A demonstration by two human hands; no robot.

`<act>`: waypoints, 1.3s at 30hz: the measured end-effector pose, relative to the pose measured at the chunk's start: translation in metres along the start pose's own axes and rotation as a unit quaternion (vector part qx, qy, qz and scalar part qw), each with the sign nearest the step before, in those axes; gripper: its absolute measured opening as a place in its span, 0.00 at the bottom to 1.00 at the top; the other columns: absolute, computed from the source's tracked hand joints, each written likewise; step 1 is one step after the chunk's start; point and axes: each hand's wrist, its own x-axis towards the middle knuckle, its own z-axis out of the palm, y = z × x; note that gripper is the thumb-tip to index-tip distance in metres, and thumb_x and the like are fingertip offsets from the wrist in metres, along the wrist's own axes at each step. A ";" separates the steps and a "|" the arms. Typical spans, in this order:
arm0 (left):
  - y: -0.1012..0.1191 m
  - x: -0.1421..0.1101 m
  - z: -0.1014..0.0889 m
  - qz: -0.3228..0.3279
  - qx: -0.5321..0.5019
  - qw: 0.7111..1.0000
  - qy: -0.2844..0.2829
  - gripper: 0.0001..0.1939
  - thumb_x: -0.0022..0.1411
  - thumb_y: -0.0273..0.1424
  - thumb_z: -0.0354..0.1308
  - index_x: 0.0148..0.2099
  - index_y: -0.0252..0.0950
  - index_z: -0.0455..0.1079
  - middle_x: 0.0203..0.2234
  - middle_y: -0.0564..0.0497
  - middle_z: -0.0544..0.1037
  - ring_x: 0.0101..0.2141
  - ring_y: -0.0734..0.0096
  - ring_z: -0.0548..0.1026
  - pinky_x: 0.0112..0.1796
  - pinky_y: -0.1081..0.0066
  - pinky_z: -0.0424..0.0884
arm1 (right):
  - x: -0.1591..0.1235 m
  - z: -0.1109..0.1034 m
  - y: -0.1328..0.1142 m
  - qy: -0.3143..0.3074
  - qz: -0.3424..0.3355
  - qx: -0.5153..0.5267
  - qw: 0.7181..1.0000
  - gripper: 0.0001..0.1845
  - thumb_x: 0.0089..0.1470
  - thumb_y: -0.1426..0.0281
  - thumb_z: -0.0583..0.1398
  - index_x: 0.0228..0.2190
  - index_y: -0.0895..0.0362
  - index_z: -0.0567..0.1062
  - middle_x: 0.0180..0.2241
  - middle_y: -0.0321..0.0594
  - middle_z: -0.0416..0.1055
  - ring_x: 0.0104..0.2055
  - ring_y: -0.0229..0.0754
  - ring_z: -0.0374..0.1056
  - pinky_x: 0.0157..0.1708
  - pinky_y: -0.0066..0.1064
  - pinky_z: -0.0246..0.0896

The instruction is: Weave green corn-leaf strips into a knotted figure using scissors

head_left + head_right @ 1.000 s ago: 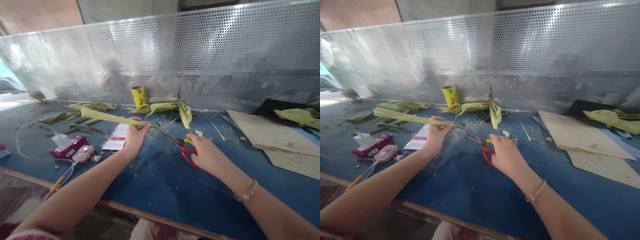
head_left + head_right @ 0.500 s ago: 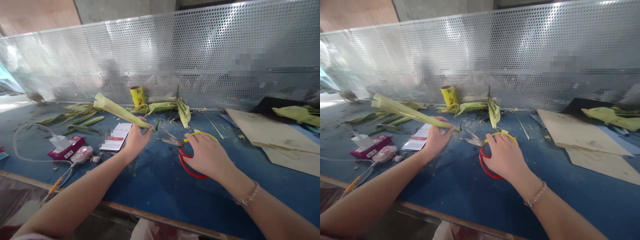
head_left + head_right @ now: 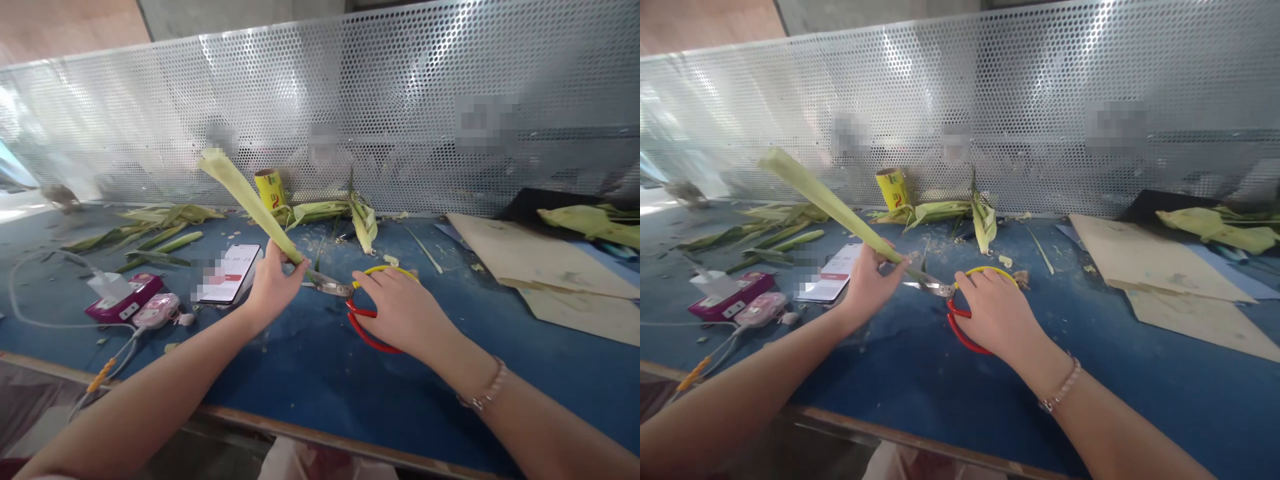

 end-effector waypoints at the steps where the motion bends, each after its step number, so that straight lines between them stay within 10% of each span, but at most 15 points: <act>1: 0.000 -0.002 0.001 0.001 0.004 1.000 -0.002 0.16 0.44 0.24 0.65 0.35 0.39 0.65 0.24 0.55 0.73 0.28 0.73 0.72 0.32 0.74 0.63 | 0.000 0.000 0.000 -0.004 -0.002 0.003 1.000 0.29 0.50 0.61 0.55 0.51 0.64 0.67 0.44 0.51 0.71 0.48 0.55 0.62 0.47 0.43 0.58; 27: -0.016 0.009 -0.002 0.056 0.038 0.997 -0.047 0.15 0.51 0.28 0.58 0.39 0.38 0.56 0.28 0.54 0.73 0.33 0.71 0.76 0.35 0.69 0.70 | 0.001 -0.011 -0.001 -0.114 0.016 -0.058 0.992 0.21 0.53 0.65 0.54 0.48 0.58 0.67 0.41 0.47 0.74 0.37 0.49 0.72 0.27 0.35 0.65; 39: 0.002 0.003 0.002 -0.175 -0.136 0.949 -0.223 0.18 0.49 0.29 0.62 0.40 0.36 0.57 0.22 0.55 0.75 0.29 0.72 0.76 0.32 0.71 0.70 | 0.009 0.014 0.025 -0.125 0.200 0.010 0.972 0.17 0.54 0.61 0.50 0.37 0.59 0.71 0.35 0.51 0.69 0.36 0.51 0.68 0.29 0.34 0.58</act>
